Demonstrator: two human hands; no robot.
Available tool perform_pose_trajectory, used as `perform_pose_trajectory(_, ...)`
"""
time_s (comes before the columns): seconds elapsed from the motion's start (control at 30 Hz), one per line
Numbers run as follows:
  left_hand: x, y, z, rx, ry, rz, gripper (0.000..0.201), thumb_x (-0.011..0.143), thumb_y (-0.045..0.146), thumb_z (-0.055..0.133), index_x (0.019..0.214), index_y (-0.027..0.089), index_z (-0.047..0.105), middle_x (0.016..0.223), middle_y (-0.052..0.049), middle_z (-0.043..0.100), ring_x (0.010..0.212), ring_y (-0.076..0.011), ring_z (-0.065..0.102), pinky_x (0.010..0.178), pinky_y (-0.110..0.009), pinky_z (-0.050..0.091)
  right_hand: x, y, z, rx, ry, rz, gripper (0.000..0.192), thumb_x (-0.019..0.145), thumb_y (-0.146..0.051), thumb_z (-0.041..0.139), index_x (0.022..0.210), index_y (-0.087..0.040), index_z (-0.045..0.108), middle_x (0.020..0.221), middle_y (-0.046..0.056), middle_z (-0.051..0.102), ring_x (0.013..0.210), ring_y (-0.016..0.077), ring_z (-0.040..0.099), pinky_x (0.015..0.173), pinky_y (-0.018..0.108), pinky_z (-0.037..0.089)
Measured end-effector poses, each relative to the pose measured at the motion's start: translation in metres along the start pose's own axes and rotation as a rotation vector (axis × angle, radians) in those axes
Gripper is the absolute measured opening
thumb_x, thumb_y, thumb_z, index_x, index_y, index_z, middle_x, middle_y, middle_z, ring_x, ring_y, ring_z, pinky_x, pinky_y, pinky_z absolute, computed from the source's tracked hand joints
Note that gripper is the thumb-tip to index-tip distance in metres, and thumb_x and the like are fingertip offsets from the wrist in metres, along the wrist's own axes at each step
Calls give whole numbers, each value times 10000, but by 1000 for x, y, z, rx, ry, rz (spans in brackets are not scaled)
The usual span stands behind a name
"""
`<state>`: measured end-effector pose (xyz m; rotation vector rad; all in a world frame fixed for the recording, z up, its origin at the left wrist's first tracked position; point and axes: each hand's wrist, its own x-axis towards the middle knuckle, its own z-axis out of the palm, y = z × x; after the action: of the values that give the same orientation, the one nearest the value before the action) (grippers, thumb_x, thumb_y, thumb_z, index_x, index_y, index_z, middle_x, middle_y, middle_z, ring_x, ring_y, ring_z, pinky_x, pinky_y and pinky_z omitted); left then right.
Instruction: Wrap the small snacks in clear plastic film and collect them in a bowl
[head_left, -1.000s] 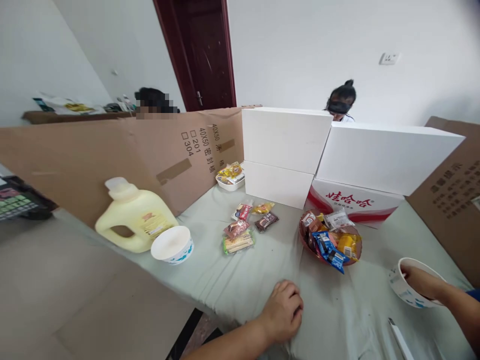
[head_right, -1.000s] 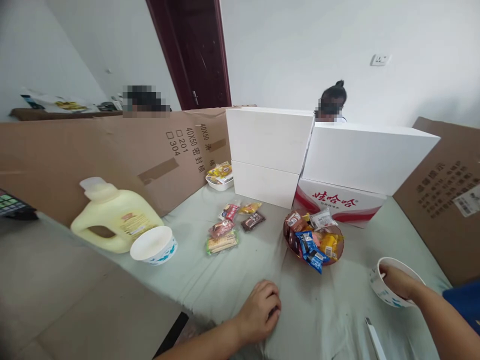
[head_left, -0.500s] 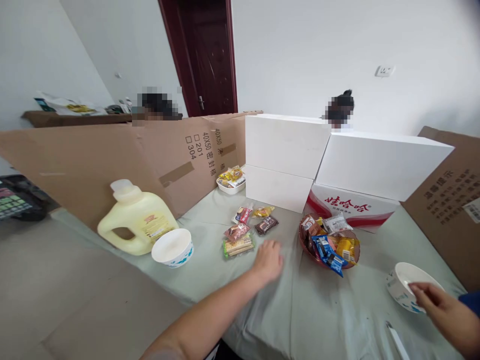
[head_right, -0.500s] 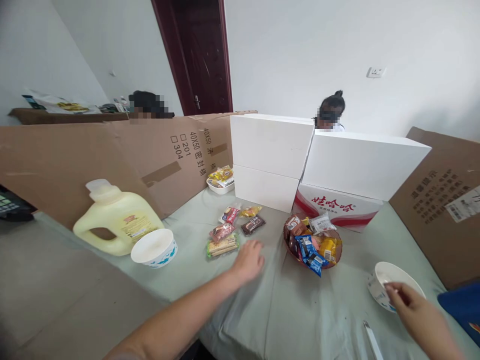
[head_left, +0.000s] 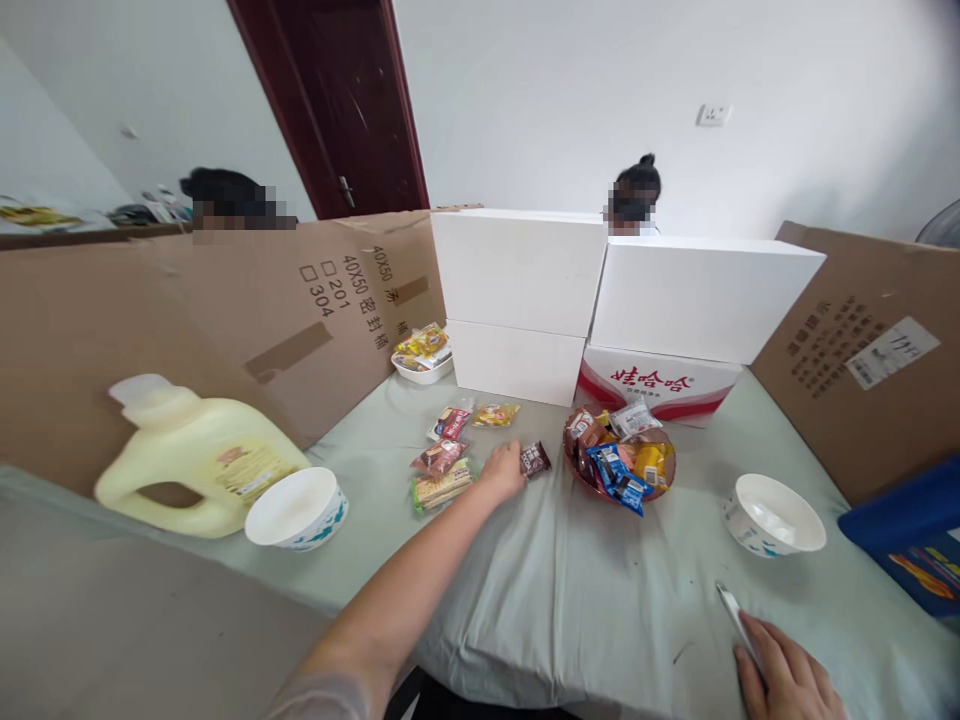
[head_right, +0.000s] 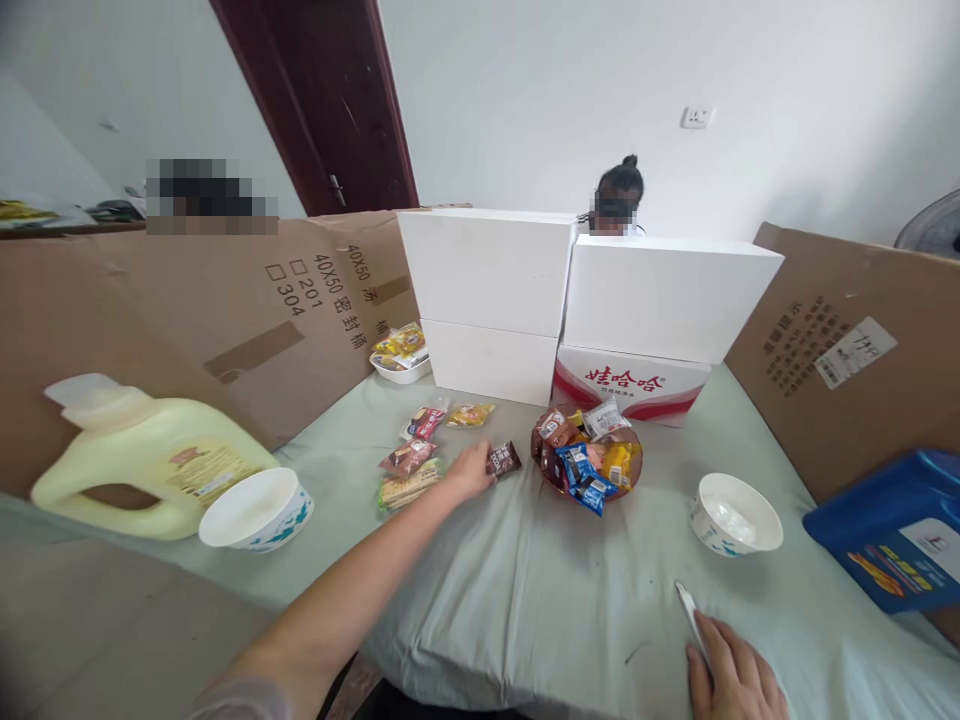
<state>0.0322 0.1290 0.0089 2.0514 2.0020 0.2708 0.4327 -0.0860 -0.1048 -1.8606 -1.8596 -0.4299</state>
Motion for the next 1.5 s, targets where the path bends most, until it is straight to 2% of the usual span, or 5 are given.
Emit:
perform_pose_trajectory(0.4,-167,22,71,-158,229,848,302,879,120,486,1152,202,585,1101,-101,629,1092,-269,556,939,-451,483,37,-60,-38,358,-159,-8,313,963,-391,394,1189,-261,567,1085,75,628,954,207,652,814,342,539)
perform_pose_trajectory(0.7,-176,18,75,-460,331,745,184,890,80,485,1016,180,574,1041,-105,573,1059,-229,560,905,-393,530,69,-154,-56,383,-412,-473,296,932,-152,424,1144,-248,607,1027,57,675,849,196,659,740,321,528)
perform_pose_trajectory(1.07,-172,15,86,-509,315,639,247,879,104,495,1105,204,509,1174,-121,536,1118,-251,551,928,-422,515,47,-31,-48,166,-264,-99,240,918,-323,460,992,-247,674,995,72,689,953,261,619,829,420,496)
perform_pose_trajectory(1.33,-170,11,90,-532,288,570,446,905,154,509,1336,214,413,1292,-136,511,1209,-262,521,988,-451,493,55,-174,-35,495,-427,-155,575,804,-292,643,1345,-250,454,1254,98,553,1016,233,631,829,365,545)
perform_pose_trajectory(1.5,-168,13,83,-564,238,611,365,904,158,532,1266,202,512,1244,-118,559,1127,-246,547,953,-440,509,63,-189,-30,486,-518,-132,255,829,-201,570,1078,-242,607,1033,54,588,775,178,643,693,312,529)
